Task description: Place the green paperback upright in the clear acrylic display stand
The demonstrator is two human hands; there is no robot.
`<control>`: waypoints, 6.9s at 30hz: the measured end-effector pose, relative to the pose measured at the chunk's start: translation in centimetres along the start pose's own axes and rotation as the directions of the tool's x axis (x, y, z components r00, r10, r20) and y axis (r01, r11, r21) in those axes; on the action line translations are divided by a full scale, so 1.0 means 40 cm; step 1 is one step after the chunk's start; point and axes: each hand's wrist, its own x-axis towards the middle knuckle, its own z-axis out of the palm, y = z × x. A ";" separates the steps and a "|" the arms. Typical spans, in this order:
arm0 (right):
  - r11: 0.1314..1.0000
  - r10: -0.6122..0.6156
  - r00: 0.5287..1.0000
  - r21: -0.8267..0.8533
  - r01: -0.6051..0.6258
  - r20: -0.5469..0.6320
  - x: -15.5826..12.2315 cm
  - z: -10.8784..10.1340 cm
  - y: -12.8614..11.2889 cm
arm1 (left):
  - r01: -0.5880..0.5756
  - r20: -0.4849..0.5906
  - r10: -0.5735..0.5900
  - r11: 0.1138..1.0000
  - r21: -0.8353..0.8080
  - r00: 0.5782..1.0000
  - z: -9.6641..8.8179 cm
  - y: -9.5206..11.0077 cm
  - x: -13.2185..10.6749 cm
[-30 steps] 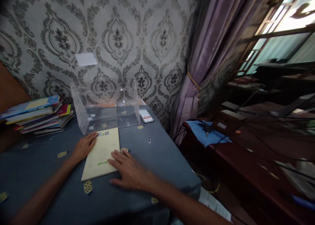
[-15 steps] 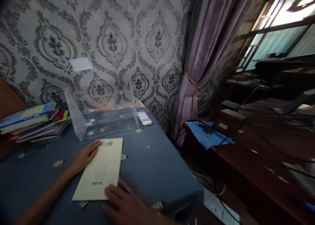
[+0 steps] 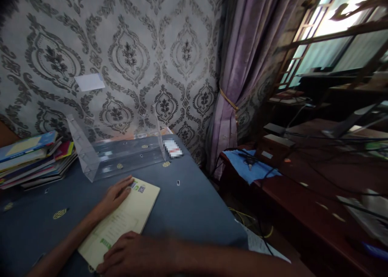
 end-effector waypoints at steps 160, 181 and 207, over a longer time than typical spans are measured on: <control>0.805 0.578 0.816 0.154 -0.573 0.019 -0.151 -0.001 -0.078 | -0.399 0.339 0.331 0.904 0.154 0.881 -0.045 0.215 -0.230; 0.880 0.431 0.901 0.200 -0.430 0.041 -0.053 -0.002 -0.086 | -0.249 0.143 0.210 0.897 0.365 0.967 -0.100 0.166 -0.402; 0.722 0.686 0.719 0.227 -0.654 -0.112 -0.125 0.026 0.097 | -0.009 -0.089 0.038 0.952 0.306 0.995 -0.093 0.096 -0.259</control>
